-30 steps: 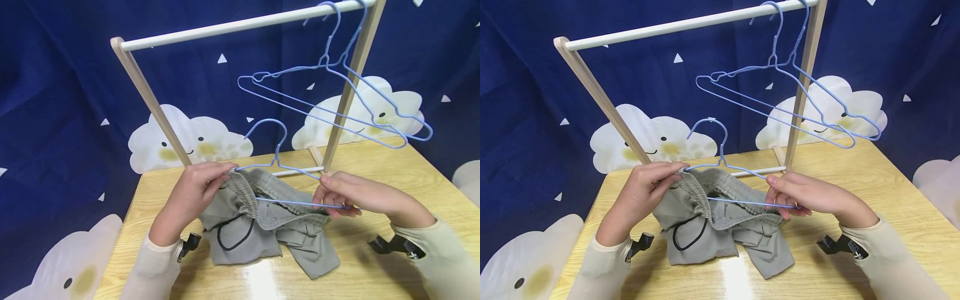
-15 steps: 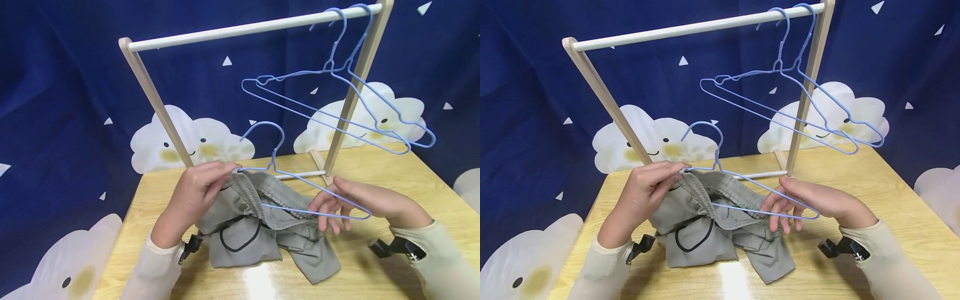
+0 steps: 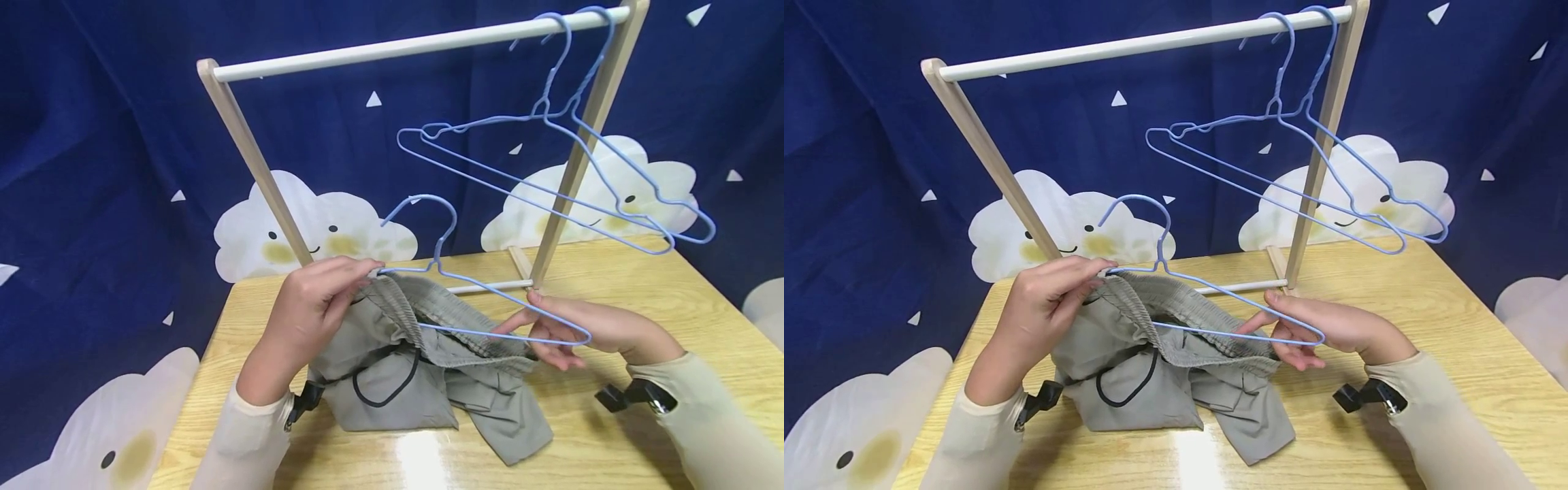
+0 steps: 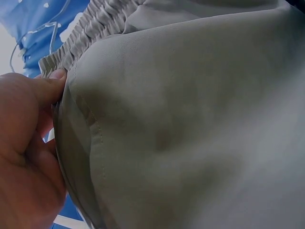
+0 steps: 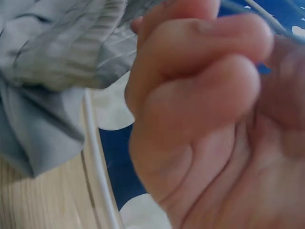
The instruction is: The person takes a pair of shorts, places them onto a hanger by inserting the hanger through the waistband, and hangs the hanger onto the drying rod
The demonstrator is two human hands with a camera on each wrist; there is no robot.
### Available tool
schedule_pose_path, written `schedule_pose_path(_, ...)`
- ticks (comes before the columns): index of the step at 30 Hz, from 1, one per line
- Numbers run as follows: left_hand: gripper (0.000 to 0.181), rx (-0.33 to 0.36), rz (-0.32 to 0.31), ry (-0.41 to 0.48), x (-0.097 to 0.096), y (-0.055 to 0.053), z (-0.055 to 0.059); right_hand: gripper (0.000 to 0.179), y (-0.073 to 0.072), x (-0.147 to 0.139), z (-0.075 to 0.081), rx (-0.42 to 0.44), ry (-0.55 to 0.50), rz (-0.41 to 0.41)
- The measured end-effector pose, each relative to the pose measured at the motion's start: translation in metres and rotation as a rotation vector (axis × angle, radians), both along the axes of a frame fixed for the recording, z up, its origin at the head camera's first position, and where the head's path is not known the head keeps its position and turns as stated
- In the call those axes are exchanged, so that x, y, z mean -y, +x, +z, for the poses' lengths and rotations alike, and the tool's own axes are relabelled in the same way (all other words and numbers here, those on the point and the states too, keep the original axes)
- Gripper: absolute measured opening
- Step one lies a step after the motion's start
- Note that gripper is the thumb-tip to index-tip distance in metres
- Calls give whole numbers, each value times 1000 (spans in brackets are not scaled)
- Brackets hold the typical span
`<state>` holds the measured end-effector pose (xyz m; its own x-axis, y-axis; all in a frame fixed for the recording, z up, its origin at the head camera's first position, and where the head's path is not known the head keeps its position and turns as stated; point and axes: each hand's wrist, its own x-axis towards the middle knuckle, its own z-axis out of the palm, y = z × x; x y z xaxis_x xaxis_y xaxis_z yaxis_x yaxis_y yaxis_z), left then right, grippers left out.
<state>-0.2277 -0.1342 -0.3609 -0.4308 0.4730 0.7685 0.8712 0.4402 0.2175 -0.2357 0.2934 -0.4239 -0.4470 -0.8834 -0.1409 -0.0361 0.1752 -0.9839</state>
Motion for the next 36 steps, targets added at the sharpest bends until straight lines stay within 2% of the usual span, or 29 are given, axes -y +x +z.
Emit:
schedule_pose_path(5,31,-18,2,13,3,-2,1,64,-2,-1,-6,-84,194,-25)
schedule_pose_path(8,31,-23,9,19,5,-3,2,59,-1,-2,-8,-66,285,-79)
schedule_pose_path(13,32,-31,25,18,7,-5,2,51,2,-4,-8,-45,316,-160)
schedule_pose_path(22,32,-22,49,23,12,-7,4,25,0,-15,3,-185,440,-192)
schedule_pose_path(27,31,-26,60,14,15,-7,5,25,-2,-29,12,-231,438,-280)
schedule_pose_path(33,29,-38,66,2,17,-9,4,6,1,-42,21,-435,335,-388)
schedule_pose_path(36,28,-41,80,-2,18,-9,3,7,4,-43,26,-524,326,-456)
